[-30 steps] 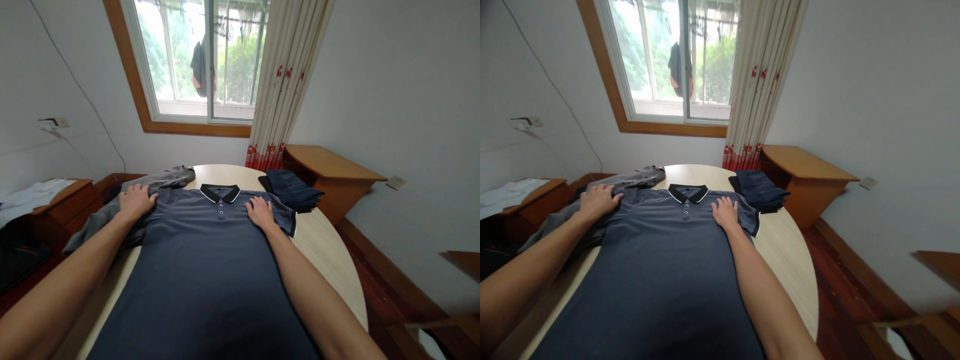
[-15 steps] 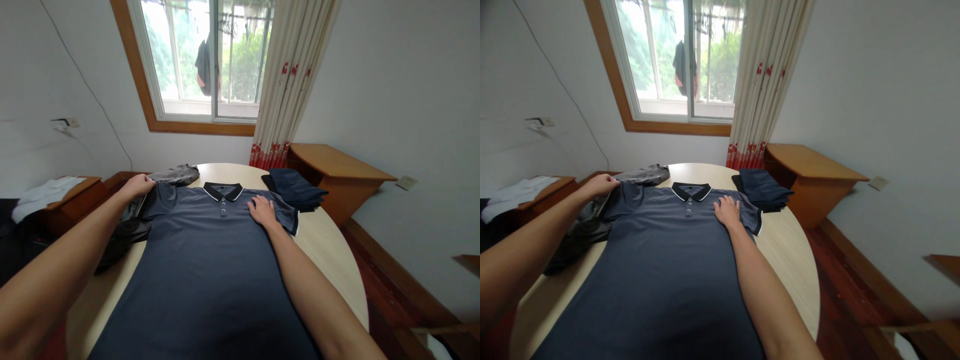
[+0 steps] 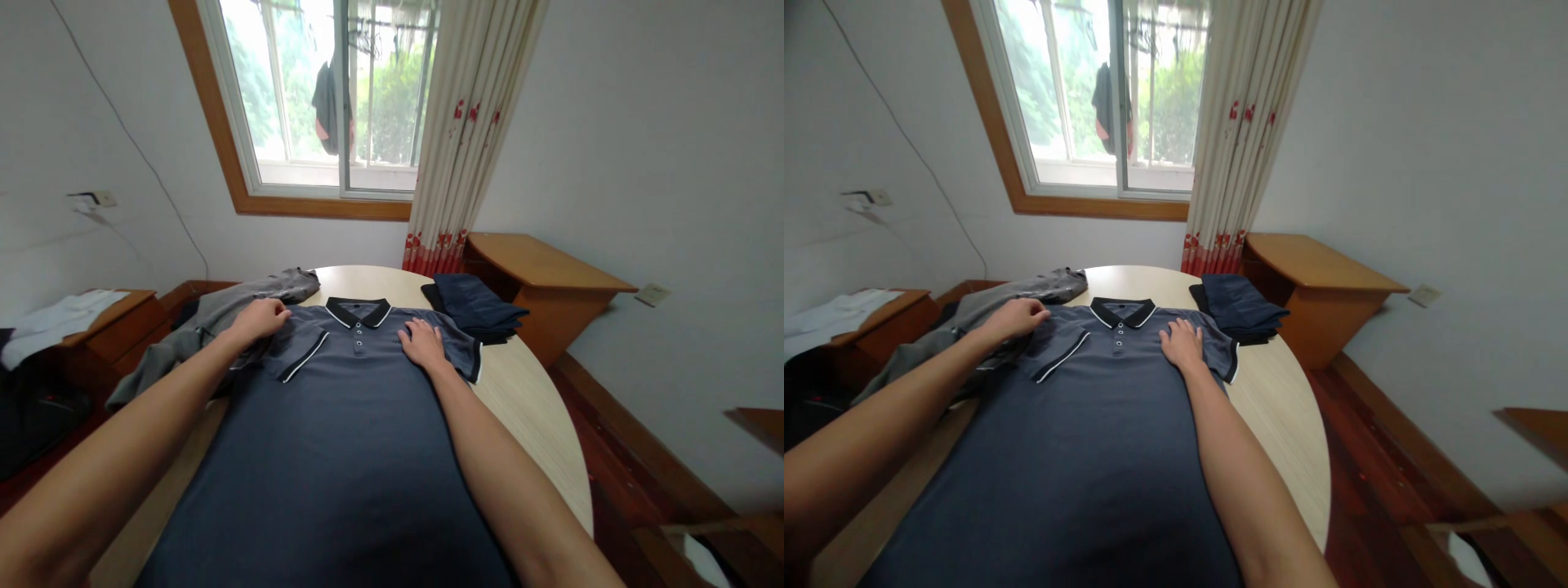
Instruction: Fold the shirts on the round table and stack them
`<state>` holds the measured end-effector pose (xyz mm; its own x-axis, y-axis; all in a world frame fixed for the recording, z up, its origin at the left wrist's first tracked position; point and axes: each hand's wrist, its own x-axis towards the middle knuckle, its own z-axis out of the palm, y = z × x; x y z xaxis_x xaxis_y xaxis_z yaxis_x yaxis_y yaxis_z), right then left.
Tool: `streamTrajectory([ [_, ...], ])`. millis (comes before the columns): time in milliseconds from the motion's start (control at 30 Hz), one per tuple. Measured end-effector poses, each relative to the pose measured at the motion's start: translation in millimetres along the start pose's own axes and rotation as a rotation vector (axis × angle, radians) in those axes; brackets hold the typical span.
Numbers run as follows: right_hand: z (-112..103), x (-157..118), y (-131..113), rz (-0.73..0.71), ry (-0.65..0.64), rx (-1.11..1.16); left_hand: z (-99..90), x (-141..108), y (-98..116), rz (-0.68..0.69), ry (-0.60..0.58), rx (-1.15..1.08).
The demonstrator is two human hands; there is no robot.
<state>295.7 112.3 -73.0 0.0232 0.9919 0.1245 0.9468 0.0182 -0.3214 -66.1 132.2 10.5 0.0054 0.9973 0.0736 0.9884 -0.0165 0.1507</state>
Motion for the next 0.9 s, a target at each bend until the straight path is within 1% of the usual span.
streamTrajectory([
  [100, 0, 0, 0, -0.005, -0.001, -0.007, 16.2, 6, -3, 0.002, -0.044, 0.086],
  [233, 1, -2, 0, -0.008, 0.0, -0.014, 30.4, 13, -4, -0.116, -0.04, 0.166],
  [267, 1, -2, 0, -0.01, 0.001, -0.013, 33.1, 15, -3, -0.121, -0.032, 0.186],
  [367, 0, -4, 0, -0.012, 0.005, -0.003, 39.2, 17, -1, -0.056, -0.004, 0.257],
  [467, 0, -3, 0, -0.011, 0.0, 0.001, 42.5, 9, 4, -0.024, 0.034, 0.299],
  [533, 0, -2, 0, -0.012, -0.004, -0.001, 45.0, -5, 8, -0.016, 0.069, 0.296],
  [567, 1, -2, 0, -0.013, -0.004, -0.004, 47.1, -15, 10, 0.011, 0.091, 0.289],
  [667, 2, -1, 0, -0.017, 0.004, -0.012, 57.8, -53, 13, 0.156, 0.145, 0.26],
  [733, 3, -2, -1, -0.02, 0.012, -0.019, 66.1, -79, 11, 0.218, 0.168, 0.219],
  [800, 4, -3, -1, -0.028, 0.023, -0.025, 72.3, -101, 9, 0.231, 0.198, 0.171],
  [900, 4, -6, 0, -0.049, 0.041, -0.035, 76.8, -122, 9, 0.243, 0.233, 0.113],
])
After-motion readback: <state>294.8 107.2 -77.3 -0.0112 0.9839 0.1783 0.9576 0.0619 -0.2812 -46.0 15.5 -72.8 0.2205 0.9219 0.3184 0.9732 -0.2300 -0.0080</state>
